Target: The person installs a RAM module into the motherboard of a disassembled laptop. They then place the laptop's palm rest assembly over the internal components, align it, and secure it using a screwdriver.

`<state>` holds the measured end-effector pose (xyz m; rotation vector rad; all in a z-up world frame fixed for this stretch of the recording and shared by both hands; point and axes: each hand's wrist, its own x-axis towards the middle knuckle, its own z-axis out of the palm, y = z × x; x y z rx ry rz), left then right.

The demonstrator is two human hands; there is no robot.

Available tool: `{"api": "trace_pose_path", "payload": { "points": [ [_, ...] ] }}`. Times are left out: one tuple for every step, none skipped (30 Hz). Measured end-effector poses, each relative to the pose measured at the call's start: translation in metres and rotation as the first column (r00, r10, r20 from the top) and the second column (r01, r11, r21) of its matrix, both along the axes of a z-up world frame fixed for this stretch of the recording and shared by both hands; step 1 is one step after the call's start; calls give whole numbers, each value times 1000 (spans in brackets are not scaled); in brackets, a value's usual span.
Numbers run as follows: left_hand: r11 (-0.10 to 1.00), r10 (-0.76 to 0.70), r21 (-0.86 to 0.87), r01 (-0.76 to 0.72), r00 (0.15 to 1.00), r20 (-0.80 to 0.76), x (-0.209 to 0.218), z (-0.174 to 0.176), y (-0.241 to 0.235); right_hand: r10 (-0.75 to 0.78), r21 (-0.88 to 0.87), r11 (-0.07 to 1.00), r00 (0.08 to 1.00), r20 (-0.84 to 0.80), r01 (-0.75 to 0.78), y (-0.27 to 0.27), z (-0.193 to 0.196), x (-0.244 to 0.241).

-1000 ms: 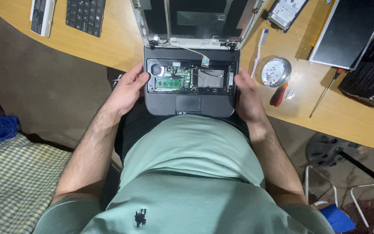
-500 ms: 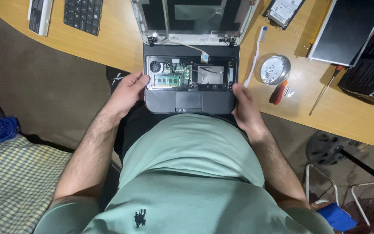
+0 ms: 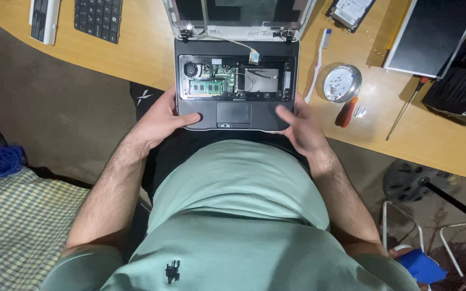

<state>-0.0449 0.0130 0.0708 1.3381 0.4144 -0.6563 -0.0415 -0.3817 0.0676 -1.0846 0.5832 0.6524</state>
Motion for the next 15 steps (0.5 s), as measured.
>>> {"api": "trace_pose_path", "payload": {
  "points": [
    [1000,1,1,-1,1000,-3,-1,-4,1,1,1,1000,1000,-3,-1,2,0,1],
    [1000,15,3,-15,1000,-4,-2,-8,2,28,-5,1000,1000,13,-28,5,0,1],
    [1000,27,2,-27,1000,-1,-2,-12,1,54,-13,998,998,32,-53,5,1,3],
    [1000,27,1,-27,1000,-1,-4,-18,0,53,-14,999,998,32,-53,9,6,3],
    [998,59,11,-59,998,12,-6,-23,-2,38,-53,998,999,27,-36,13,11,4],
    [996,90,20,-90,996,25,-7,-29,-4,22,-92,996,1000,22,-20,16,17,6],
    [996,91,19,-91,996,25,-6,-27,-6,23,-93,995,1000,21,-21,18,19,9],
    [991,131,35,-131,991,18,-6,-25,-9,12,-101,995,999,34,-9,20,21,13],
    [984,171,53,-172,985,12,-5,-23,-10,3,-108,994,999,47,2,23,24,17],
    [983,173,53,-174,985,13,-3,-9,-14,5,-107,994,999,47,0,25,27,18],
    [978,210,5,-210,977,-41,0,4,-18,-7,-111,994,999,49,12,28,31,20],
    [968,243,-41,-248,965,-96,3,17,-22,-19,-115,993,999,51,25,30,34,23],
    [967,245,-40,-250,965,-96,3,19,-25,-17,-115,993,999,50,23,32,38,24],
    [973,218,-58,-224,972,-91,3,20,-28,37,-113,993,997,74,-28,34,42,25],
    [978,189,-77,-196,978,-87,2,21,-30,90,-114,990,991,97,-79,35,45,25]
  ]
}}
